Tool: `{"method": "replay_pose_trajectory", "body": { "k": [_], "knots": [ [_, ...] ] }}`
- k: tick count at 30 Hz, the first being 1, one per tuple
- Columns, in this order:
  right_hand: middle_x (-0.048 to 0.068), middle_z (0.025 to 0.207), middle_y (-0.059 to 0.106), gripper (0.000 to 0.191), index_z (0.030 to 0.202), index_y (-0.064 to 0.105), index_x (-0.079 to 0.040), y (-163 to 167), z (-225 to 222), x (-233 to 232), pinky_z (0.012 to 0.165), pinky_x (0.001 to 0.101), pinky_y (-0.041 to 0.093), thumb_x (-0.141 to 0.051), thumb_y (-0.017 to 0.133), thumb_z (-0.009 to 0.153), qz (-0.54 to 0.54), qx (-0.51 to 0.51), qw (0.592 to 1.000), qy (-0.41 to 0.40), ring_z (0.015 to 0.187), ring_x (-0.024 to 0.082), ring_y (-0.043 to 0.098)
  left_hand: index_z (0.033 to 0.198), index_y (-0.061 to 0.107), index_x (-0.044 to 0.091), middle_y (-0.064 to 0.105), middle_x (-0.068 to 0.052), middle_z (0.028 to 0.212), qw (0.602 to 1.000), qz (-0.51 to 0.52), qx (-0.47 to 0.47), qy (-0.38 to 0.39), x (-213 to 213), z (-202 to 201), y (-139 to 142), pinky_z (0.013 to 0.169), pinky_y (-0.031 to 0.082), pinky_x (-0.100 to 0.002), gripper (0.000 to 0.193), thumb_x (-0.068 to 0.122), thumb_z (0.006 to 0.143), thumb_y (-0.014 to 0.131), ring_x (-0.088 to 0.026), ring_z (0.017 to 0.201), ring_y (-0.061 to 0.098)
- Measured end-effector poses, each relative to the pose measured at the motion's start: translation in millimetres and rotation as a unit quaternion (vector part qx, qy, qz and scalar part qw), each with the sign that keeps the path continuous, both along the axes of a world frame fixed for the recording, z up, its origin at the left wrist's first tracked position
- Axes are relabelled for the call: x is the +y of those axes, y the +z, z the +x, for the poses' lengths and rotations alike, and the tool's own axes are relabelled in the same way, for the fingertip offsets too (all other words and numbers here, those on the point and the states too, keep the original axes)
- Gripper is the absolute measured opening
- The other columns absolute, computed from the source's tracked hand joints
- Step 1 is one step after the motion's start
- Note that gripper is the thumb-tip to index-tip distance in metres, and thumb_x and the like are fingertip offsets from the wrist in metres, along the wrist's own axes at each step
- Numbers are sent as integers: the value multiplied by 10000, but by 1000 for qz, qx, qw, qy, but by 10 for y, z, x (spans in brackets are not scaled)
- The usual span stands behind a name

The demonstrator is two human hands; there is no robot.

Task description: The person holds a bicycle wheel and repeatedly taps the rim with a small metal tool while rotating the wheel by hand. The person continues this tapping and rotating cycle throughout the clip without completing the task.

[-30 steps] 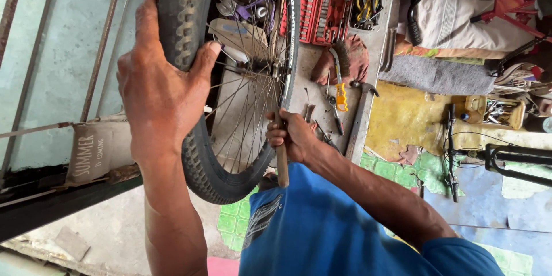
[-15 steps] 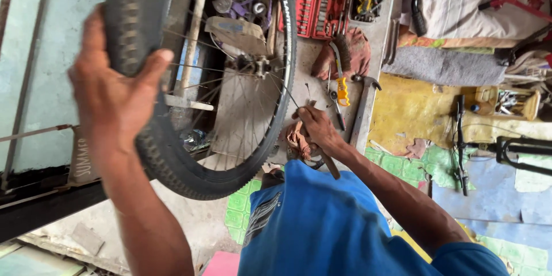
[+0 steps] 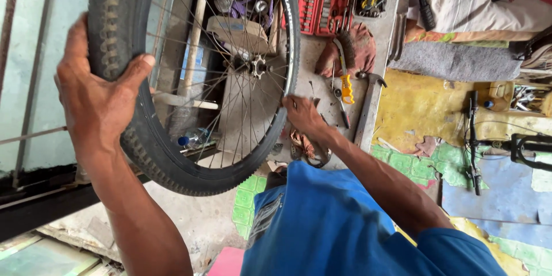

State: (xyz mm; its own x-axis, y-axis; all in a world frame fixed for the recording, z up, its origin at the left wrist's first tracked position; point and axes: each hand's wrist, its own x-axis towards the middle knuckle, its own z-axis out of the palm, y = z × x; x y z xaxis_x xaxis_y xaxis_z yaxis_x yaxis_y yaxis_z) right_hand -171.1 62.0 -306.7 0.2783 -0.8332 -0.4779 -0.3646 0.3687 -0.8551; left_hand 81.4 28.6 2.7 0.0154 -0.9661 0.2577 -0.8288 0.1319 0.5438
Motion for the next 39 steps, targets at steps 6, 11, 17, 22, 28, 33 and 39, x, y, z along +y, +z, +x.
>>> {"method": "replay_pose_trajectory", "body": {
  "k": [6,11,17,22,28,33,39],
  "knots": [
    [153,762,685,472,1149,652,6,71,4,71,597,402,598,-340,335,1086,-62,3,998,-4,572,230,707,1436,561,79,760,-74,1004,998,25,19,54,26,-45,5,782,615,-415,612,85,888,835,-206,770,753],
    [160,682,661,440,1155,682,-38,200,40,35,492,448,574,-344,384,1050,52,30,998,-14,477,226,634,1423,559,60,764,-90,998,999,19,7,34,11,-92,46,835,610,-424,576,69,912,824,-211,744,755],
    [94,549,595,480,1084,710,-12,181,-166,-33,447,360,525,-369,389,1087,-53,-34,997,35,459,155,592,1426,548,67,755,-93,1025,1000,-5,25,9,13,-137,56,800,619,-431,594,64,896,816,-211,738,749],
    [85,541,508,438,1069,711,-13,125,-347,-28,439,387,478,-328,407,1054,34,0,999,26,432,186,523,1460,536,65,748,-107,1053,1000,11,19,10,28,-70,34,745,639,-406,624,93,903,814,-207,761,749],
    [45,687,572,426,1035,699,-10,101,-542,-157,514,362,509,-304,393,1074,-161,19,977,141,521,135,572,1485,504,93,733,-94,1069,996,57,73,-1,87,54,14,709,658,-368,695,178,873,823,-192,760,743],
    [86,623,495,459,1108,672,-24,291,-685,-275,462,421,423,-391,398,1088,103,33,985,135,483,190,470,1521,491,100,739,-114,1130,992,71,96,-34,155,235,-87,758,663,-379,765,193,848,842,-210,827,748],
    [99,677,589,463,1140,720,-93,431,-717,-409,529,424,486,-402,385,1061,69,95,971,208,542,199,537,1523,514,62,718,-152,1241,995,38,12,-91,197,374,-105,851,648,-407,801,223,826,873,-283,988,748]
  ]
}}
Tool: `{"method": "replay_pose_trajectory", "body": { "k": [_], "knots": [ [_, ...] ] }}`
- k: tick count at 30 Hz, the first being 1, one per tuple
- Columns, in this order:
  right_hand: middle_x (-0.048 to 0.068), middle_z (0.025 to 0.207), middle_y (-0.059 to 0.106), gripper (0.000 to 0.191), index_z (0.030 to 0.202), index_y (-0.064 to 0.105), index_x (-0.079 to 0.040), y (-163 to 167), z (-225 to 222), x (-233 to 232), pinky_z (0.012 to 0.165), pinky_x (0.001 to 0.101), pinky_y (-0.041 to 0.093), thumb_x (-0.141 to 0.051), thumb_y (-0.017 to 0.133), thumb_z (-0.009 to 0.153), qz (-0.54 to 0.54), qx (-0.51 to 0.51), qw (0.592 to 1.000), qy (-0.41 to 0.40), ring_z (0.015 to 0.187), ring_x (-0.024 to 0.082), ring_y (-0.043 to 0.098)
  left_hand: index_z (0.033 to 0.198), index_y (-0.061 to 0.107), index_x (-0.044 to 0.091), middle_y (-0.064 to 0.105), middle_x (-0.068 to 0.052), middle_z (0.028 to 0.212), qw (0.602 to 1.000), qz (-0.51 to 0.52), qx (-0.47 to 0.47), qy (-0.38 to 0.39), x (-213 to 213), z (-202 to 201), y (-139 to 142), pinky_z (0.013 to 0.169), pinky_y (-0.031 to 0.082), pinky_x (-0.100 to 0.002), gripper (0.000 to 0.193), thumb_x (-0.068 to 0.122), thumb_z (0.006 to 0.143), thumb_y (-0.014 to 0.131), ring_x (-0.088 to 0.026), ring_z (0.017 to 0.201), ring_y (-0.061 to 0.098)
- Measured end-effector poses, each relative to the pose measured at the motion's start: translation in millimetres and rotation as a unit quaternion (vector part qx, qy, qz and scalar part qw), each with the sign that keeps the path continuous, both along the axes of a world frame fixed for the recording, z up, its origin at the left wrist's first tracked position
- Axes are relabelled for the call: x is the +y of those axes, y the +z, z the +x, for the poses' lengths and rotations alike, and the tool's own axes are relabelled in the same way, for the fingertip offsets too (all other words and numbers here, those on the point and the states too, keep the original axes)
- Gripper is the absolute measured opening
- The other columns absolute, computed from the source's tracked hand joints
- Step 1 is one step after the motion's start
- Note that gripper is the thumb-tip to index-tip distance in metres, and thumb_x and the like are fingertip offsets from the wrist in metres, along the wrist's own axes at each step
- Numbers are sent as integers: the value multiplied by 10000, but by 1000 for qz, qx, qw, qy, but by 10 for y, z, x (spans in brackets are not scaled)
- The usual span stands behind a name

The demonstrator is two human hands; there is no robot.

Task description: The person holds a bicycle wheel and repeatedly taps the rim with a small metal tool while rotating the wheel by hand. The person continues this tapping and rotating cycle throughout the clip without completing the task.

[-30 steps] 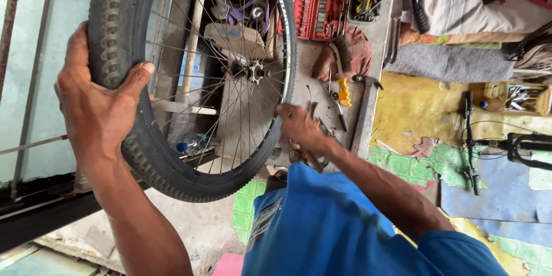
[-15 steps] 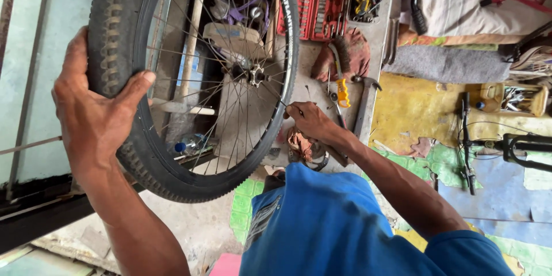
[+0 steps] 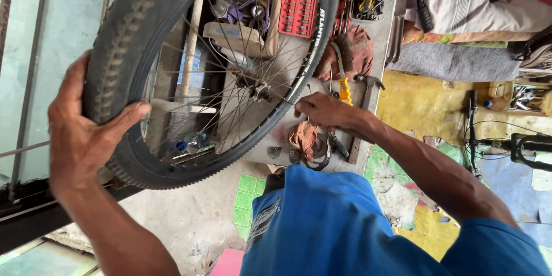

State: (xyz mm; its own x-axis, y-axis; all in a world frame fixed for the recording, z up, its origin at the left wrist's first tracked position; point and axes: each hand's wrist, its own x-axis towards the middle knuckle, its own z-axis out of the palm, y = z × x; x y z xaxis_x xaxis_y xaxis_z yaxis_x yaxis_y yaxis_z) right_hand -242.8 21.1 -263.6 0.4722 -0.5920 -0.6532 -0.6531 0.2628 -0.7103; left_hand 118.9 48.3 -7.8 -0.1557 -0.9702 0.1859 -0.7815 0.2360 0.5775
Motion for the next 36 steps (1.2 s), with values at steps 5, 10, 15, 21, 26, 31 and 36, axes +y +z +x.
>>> {"method": "replay_pose_trajectory", "body": {
  "k": [5,10,15,21,26,31,36],
  "knots": [
    [171,964,722,437,1044,772,-53,-416,43,216,767,450,539,-326,432,1070,-132,-90,987,-2,813,272,688,1243,566,-29,718,-125,911,984,81,-153,42,-85,-67,256,697,614,-412,709,452,832,887,-243,712,745],
    [231,988,713,351,1061,699,-7,-746,94,389,724,450,588,-209,414,1031,-230,-36,970,63,798,360,716,1047,621,-1,697,-54,839,981,-61,-181,47,-178,-227,47,655,593,-367,635,570,902,857,-180,714,716],
    [253,941,714,322,1040,726,-10,-706,68,631,761,479,553,-229,491,1012,-168,-81,981,-51,840,402,699,904,600,56,673,-5,779,957,-124,-254,70,-70,-118,-215,646,596,-323,526,555,944,760,-106,653,688],
    [185,973,699,247,1030,703,1,-616,77,762,754,428,581,-132,505,968,-342,-119,931,46,825,359,709,876,561,78,670,3,805,952,-149,-261,57,119,57,-295,680,600,-300,517,554,956,745,-73,635,662],
    [214,1073,698,263,1041,678,112,-403,80,949,568,353,552,-126,578,985,-631,38,756,170,712,266,661,908,592,63,609,9,709,945,-159,-281,53,270,15,-321,655,598,-310,591,614,938,804,-95,585,629],
    [133,1038,689,312,1055,696,41,-256,17,1009,560,262,488,-142,585,828,-749,201,598,205,845,173,651,948,627,39,590,17,692,943,-176,-280,28,419,-92,-310,607,565,-304,637,639,875,830,-119,592,630],
    [108,987,683,224,1008,690,-11,-232,-36,1163,586,269,463,-192,610,904,-766,200,583,185,747,157,568,920,641,42,639,-8,726,957,-166,-236,23,552,-164,-251,624,546,-285,555,554,879,852,-125,620,652]
  ]
}}
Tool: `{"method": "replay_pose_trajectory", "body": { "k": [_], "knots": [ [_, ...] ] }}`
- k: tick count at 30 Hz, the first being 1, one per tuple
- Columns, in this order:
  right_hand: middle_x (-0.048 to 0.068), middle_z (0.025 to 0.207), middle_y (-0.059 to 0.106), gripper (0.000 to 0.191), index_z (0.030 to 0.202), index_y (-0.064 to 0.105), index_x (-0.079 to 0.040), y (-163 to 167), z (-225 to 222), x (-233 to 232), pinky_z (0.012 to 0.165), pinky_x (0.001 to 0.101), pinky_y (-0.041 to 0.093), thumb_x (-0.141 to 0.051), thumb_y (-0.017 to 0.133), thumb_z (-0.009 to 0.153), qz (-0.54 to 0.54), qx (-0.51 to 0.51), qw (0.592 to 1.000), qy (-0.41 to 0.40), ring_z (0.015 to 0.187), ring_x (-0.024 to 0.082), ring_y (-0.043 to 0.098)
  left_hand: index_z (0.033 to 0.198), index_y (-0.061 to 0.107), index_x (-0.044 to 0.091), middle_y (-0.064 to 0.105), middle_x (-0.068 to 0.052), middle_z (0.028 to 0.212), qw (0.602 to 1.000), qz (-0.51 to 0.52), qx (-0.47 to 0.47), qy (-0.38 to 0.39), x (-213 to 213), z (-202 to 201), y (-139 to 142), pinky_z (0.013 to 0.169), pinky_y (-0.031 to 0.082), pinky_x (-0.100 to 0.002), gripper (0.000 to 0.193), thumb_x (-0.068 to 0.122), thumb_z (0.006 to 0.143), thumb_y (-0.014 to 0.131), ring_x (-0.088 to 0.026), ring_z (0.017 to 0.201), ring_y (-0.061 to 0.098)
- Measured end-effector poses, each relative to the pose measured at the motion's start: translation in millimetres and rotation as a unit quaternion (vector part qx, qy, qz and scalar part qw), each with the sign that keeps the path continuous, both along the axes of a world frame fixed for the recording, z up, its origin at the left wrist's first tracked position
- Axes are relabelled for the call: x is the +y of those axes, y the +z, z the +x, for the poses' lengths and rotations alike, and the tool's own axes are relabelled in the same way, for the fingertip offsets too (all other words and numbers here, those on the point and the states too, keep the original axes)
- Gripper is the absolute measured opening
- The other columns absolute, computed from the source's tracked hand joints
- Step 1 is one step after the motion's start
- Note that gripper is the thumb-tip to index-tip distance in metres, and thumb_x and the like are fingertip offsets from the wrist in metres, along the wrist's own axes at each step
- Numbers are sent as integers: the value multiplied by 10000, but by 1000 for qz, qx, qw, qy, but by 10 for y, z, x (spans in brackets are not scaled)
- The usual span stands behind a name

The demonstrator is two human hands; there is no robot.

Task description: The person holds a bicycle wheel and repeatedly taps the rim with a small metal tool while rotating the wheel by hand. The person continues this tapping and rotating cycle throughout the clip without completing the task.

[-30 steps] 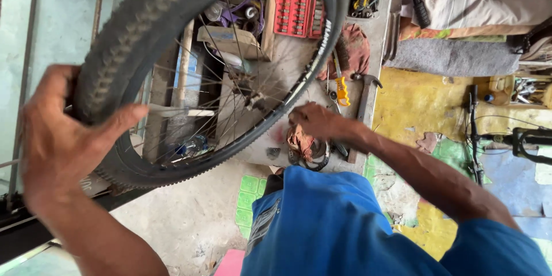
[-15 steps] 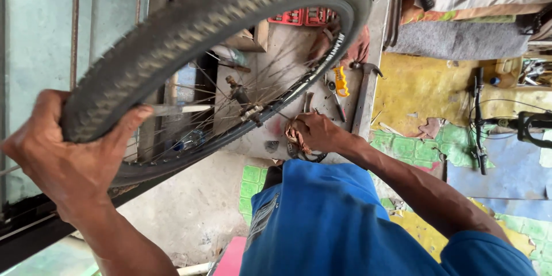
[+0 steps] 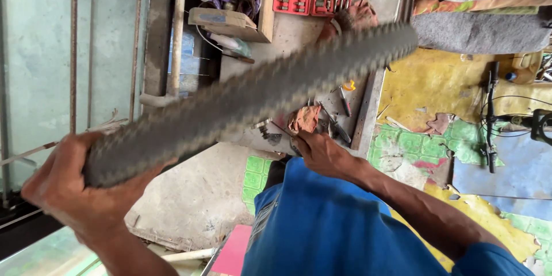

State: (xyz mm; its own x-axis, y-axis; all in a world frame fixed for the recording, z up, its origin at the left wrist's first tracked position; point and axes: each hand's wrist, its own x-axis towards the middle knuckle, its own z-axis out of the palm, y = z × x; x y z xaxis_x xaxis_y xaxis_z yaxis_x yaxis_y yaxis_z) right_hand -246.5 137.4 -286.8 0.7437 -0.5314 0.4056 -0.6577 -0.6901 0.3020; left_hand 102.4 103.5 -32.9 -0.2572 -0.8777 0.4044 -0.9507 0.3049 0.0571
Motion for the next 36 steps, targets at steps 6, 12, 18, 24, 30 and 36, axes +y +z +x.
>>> {"method": "replay_pose_trajectory", "body": {
  "k": [6,12,18,24,30,36],
  "knots": [
    [53,849,619,177,932,675,-29,-281,-90,291,648,322,477,-122,530,891,163,65,984,35,803,194,613,930,673,44,675,-48,791,1000,11,6,20,318,49,28,692,529,-273,493,503,903,852,-158,733,699],
    [179,1320,624,467,1350,596,-87,-606,-188,556,988,432,481,-302,489,950,479,-130,866,53,1214,304,580,917,669,81,710,-33,811,1000,18,20,9,527,290,-110,681,533,-247,435,487,968,818,-150,740,729],
    [174,1313,627,459,1338,603,-65,-644,-203,636,998,441,462,-271,500,942,506,-106,854,52,1208,314,586,980,633,78,734,-33,887,999,9,22,-40,695,445,-171,741,557,-257,467,531,988,744,-166,840,753],
    [168,1307,630,451,1326,610,-42,-474,-310,552,1008,449,444,-239,510,933,516,-77,851,63,1202,323,592,1032,651,68,741,-31,911,999,8,32,-18,755,390,-145,756,560,-237,530,595,1027,709,-159,873,767],
    [126,1121,671,366,1238,653,-3,-37,-728,438,933,405,496,-189,544,942,132,161,972,105,1031,277,632,912,698,54,705,-40,782,999,-22,48,12,721,225,-156,641,512,-232,608,654,997,751,-150,708,707],
    [51,694,500,104,846,602,-74,281,-832,462,609,375,468,-166,630,884,341,-17,940,13,649,200,522,924,726,58,672,-33,750,998,-27,52,24,672,40,-130,630,492,-251,558,613,946,786,-140,679,678]
  ]
}}
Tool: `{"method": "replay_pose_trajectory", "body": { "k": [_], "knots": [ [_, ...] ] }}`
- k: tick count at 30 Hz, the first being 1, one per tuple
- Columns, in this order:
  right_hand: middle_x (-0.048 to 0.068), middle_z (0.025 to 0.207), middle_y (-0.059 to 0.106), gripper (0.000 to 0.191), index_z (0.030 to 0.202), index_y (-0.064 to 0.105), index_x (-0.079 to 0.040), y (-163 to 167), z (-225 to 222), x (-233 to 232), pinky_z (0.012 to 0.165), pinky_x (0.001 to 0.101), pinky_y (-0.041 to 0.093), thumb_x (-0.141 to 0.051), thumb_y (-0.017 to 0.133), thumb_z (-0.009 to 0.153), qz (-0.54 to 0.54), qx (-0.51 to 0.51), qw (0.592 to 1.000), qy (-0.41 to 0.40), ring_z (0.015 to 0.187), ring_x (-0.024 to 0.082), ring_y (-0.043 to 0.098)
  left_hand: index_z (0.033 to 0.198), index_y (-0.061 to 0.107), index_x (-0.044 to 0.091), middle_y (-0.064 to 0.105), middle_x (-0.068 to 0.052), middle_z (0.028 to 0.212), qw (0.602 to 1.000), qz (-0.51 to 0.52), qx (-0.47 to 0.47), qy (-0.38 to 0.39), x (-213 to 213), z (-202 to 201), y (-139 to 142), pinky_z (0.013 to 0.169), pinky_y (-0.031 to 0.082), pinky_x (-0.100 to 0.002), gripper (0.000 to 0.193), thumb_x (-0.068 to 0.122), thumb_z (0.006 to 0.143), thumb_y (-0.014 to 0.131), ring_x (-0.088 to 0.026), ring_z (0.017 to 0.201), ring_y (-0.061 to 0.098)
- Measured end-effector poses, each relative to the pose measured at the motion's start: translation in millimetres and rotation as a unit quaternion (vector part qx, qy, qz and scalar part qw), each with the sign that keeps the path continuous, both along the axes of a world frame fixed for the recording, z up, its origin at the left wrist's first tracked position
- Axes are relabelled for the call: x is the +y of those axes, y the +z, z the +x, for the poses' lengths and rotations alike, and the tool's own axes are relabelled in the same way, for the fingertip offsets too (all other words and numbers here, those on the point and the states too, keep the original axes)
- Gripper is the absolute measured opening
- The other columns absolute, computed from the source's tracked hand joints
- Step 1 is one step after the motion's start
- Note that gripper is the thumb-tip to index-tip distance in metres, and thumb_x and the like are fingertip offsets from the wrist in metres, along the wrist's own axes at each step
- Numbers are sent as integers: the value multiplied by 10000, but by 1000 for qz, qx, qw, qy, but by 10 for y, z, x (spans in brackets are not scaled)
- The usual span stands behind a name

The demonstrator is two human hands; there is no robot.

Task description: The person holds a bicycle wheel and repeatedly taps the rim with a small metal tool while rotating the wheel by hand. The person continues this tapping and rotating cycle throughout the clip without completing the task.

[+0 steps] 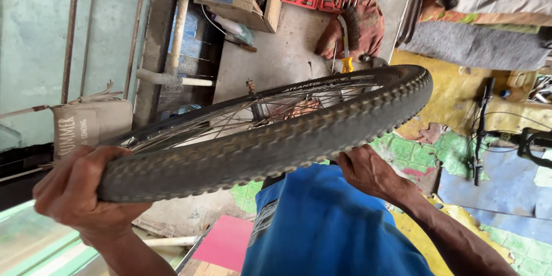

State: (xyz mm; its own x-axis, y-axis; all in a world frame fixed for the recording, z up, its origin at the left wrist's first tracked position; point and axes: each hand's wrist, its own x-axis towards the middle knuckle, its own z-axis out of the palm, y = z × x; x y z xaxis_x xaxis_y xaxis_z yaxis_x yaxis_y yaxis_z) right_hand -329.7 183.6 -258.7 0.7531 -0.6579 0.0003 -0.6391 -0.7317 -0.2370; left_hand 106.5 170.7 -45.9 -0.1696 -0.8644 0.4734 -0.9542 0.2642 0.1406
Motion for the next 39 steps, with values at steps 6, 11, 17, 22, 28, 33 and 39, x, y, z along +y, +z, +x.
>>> {"method": "replay_pose_trajectory", "body": {
  "k": [6,11,17,22,28,33,39],
  "knots": [
    [-10,617,404,82,776,550,-110,-185,-8,26,517,334,446,-114,630,791,-150,126,977,86,577,152,450,889,698,51,634,-45,733,1000,9,-8,-2,-97,-198,86,580,454,-268,523,548,862,863,-152,613,628],
    [-17,965,671,418,1069,645,-113,-369,190,17,735,320,529,-108,578,657,-388,65,914,97,912,141,654,862,687,36,631,-74,708,1000,20,-22,-2,-154,-303,171,525,434,-298,547,514,790,943,-175,551,607],
    [104,697,663,188,878,695,-52,-476,453,-7,529,392,520,-211,650,786,-103,129,985,58,632,216,630,937,694,55,679,-51,782,999,18,-32,-21,-172,-304,163,645,501,-283,512,528,863,875,-171,692,678],
    [79,625,604,155,833,679,-48,-424,467,10,560,373,516,-177,657,748,-199,123,970,67,604,191,604,966,683,84,692,-41,824,998,14,-52,-22,-165,-274,148,656,504,-283,546,596,868,845,-162,715,683],
    [148,861,610,161,973,652,28,-192,637,-268,538,391,494,-96,591,889,46,-108,989,-89,635,256,636,844,635,79,644,-10,716,998,-8,-51,-33,-527,-183,29,559,541,-306,549,576,831,869,-133,550,622],
    [147,974,658,232,989,668,57,74,391,-178,577,324,527,-110,563,867,-117,-9,992,-43,807,207,713,955,649,37,674,-33,770,995,-9,-72,-74,-662,-72,58,632,571,-301,570,558,884,869,-152,667,679],
    [182,1050,665,203,1041,682,86,113,359,-113,433,282,417,-92,614,969,-193,106,975,5,792,195,676,983,660,0,662,-65,748,992,-11,-107,-68,-742,-150,151,629,557,-305,658,579,816,926,-196,673,693]
  ]
}}
